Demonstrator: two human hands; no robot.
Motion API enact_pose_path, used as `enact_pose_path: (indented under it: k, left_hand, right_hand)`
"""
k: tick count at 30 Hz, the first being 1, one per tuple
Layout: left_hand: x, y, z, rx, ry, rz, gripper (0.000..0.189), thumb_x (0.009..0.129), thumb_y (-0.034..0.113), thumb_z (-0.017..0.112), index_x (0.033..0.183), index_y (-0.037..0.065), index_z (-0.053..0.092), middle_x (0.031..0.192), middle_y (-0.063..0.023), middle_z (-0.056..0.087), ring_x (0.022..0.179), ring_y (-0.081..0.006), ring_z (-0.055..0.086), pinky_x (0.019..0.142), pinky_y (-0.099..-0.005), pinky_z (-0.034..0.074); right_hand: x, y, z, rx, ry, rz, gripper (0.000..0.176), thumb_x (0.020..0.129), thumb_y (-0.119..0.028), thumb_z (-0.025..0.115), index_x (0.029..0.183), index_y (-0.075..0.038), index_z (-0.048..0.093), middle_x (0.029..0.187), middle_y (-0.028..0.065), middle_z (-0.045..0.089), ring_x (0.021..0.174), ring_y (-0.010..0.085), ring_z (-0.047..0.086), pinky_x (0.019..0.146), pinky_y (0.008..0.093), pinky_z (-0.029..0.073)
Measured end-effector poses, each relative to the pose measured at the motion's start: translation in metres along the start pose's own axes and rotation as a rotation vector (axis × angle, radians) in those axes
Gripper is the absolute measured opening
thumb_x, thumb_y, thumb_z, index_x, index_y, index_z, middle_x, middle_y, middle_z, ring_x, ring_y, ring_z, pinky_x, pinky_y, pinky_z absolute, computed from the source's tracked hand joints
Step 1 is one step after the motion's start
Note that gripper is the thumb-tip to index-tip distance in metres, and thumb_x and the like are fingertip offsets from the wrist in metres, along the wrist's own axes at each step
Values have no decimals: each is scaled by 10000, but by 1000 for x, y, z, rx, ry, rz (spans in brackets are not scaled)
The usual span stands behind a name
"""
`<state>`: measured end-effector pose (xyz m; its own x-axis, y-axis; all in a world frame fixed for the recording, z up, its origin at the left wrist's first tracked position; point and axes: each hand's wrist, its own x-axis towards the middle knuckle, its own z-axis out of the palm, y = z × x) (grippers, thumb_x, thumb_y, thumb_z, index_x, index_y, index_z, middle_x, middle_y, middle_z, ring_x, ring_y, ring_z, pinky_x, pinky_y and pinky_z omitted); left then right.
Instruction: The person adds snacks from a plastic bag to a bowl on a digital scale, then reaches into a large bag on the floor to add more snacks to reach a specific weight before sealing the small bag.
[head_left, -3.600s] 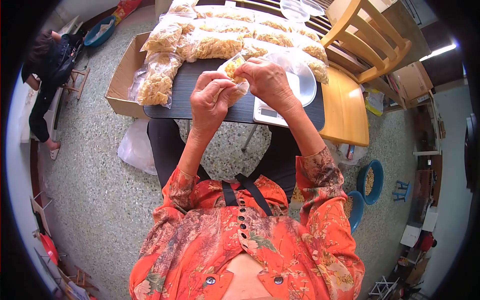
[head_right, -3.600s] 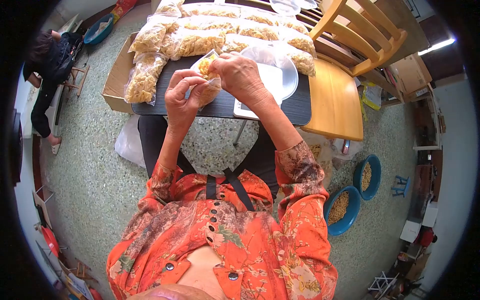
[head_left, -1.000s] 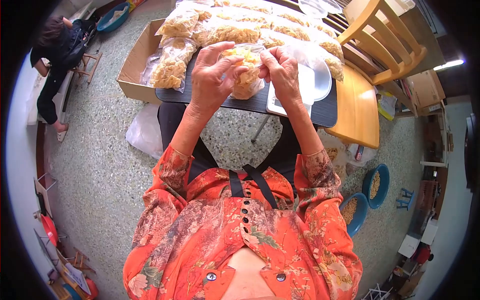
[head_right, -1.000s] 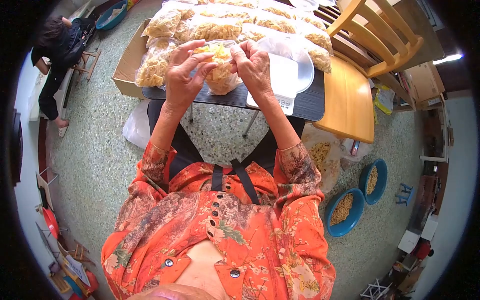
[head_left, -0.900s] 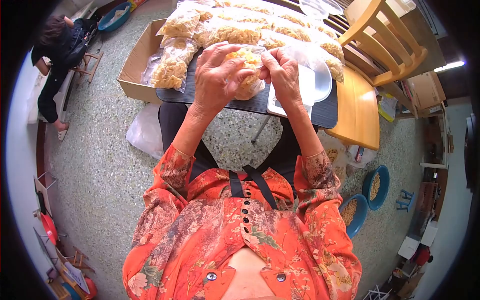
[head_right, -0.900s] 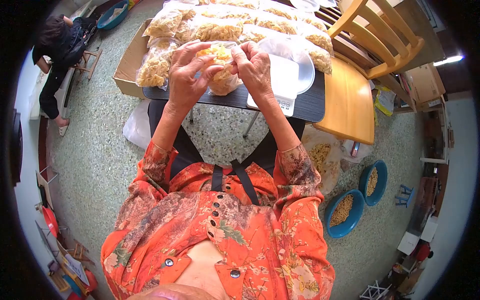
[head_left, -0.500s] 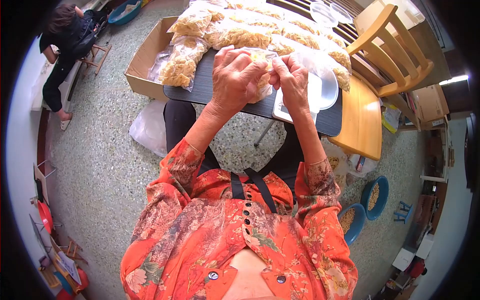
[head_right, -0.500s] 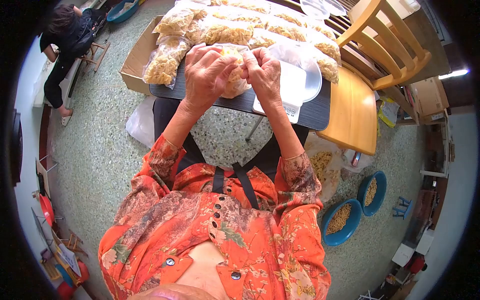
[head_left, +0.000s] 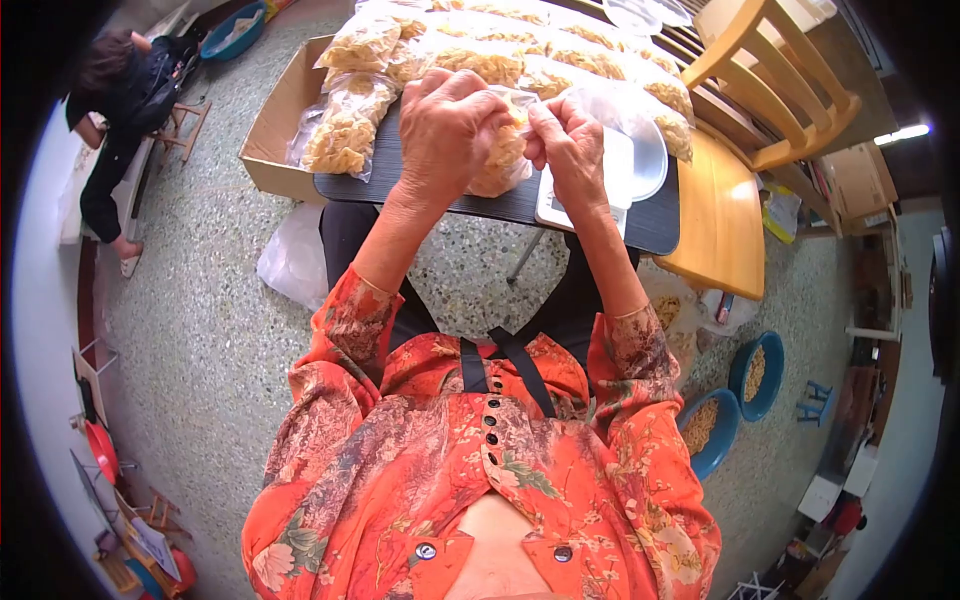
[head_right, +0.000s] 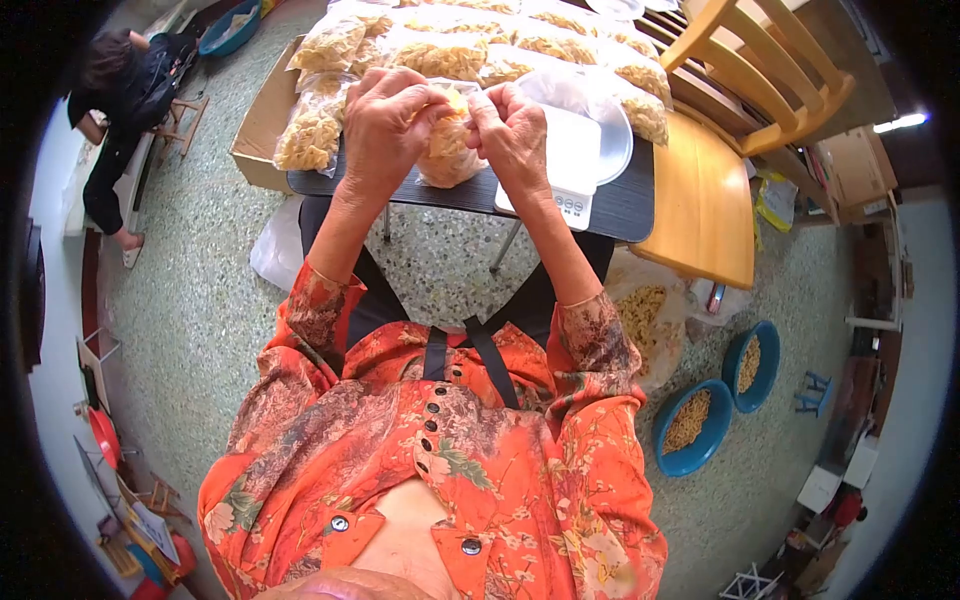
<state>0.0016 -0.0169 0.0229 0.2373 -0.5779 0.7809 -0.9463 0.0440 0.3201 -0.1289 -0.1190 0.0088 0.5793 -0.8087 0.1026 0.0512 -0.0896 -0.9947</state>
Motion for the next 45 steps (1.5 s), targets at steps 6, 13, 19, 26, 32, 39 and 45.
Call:
enact_pose_path:
  k: [6, 13, 19, 26, 32, 39, 45]
  left_hand:
    - [2, -5, -5, 7, -143, 64, 99, 779, 122, 766, 870, 82, 768, 884, -29, 638, 902, -239, 593, 823, -356, 456]
    - [13, -25, -8, -341, -243, -140, 145, 776, 74, 783, 920, 60, 773, 808, -29, 636, 849, -185, 610, 773, -329, 483]
    - [22, -25, -22, -152, -182, -90, 138, 763, 101, 799, 882, 52, 751, 818, -45, 698, 836, -184, 629, 794, -324, 495]
    - [13, -18, -41, -114, -266, 32, 122, 803, 165, 744, 884, 74, 735, 838, -61, 704, 875, -257, 627, 837, -393, 470]
    - [-1, -5, -62, -103, -244, 141, 114, 760, 165, 774, 805, 90, 702, 870, -32, 687, 903, -259, 606, 825, -389, 451]
    - [-31, 18, -85, -138, -362, 40, 109, 762, 104, 775, 782, 60, 678, 792, -55, 652, 824, -261, 612, 801, -373, 431]
    - [-66, 24, -91, -216, -448, -105, 146, 721, 38, 802, 818, 42, 693, 969, -73, 643, 824, -238, 602, 818, -353, 449]
  right_hand:
    - [2, 1, 3, 35, -5, 8, 203, 965, -188, 633, 850, -23, 609, 686, 27, 650, 538, 49, 591, 463, 195, 453]
    - [4, 3, 5, 145, -78, 4, 198, 980, -191, 609, 868, -28, 598, 719, 32, 648, 586, 55, 588, 519, 211, 477]
    - [2, -1, 13, 302, -129, -37, 158, 998, -150, 567, 876, -49, 571, 715, 7, 601, 581, 54, 540, 542, 215, 463]
    - [-10, -4, 24, 427, -88, -41, 163, 1010, -144, 554, 877, -50, 557, 701, 4, 580, 573, 48, 519, 531, 202, 442]
    - [-35, -8, 27, 466, -65, -26, 145, 1014, -141, 559, 897, -56, 564, 713, -2, 581, 568, 33, 498, 523, 194, 418]
    - [-94, -5, 26, 204, 1, -118, 155, 999, -124, 597, 885, -27, 557, 723, -19, 573, 623, 28, 508, 560, 208, 429]
    - [-130, 14, 29, 86, 30, -116, 122, 988, -99, 600, 902, -18, 567, 724, -18, 566, 671, 40, 508, 603, 225, 446]
